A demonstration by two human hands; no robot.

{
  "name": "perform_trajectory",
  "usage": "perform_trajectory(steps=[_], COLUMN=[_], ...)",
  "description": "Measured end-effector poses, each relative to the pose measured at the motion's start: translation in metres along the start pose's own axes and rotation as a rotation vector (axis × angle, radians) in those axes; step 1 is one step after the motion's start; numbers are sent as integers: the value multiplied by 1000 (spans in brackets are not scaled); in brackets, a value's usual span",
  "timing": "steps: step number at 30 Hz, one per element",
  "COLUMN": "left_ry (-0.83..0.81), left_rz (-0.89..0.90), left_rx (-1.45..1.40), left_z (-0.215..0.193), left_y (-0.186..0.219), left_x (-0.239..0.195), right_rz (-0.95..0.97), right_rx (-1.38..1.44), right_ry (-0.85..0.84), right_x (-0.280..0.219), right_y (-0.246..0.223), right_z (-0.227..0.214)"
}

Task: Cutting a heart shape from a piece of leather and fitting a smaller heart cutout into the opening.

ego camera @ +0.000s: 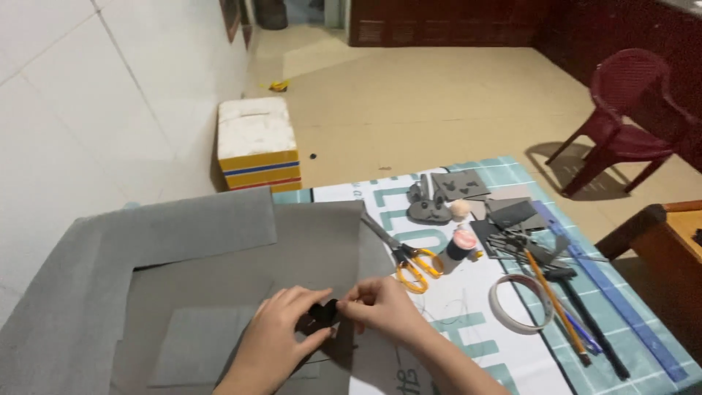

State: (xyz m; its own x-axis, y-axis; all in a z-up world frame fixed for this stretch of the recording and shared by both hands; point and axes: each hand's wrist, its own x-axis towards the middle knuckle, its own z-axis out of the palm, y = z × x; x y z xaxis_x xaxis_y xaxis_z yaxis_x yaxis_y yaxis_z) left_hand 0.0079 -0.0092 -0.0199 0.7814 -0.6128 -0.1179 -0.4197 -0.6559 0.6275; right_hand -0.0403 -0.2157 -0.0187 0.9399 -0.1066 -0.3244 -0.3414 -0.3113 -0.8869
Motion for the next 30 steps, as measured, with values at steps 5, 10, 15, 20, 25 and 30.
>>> perform_trajectory(steps=[5,10,15,20,25,30], left_ry=[82,80,21,-39,-81,-54], left_rz=[43,9,-32,-95,-111,-119], left_rx=[14,-2,73,95,106,69], left_z=[7,4,4,2,-4,-5], left_y=[-4,-3,-6,-6,3,9], left_x=[1,1,3,4,0,-8], right_rz=[-37,-69,-63,-102,-137,-136], right_rx=[47,17,50,-101,-207,-255], right_ry=[0,-43,-77,-87,-94,-83], right_x=[-2,0,-6,-11,-6,-6], right_y=[2,5,-3,-8,0,-2], right_z=[-2,-1,2,-1,2,5])
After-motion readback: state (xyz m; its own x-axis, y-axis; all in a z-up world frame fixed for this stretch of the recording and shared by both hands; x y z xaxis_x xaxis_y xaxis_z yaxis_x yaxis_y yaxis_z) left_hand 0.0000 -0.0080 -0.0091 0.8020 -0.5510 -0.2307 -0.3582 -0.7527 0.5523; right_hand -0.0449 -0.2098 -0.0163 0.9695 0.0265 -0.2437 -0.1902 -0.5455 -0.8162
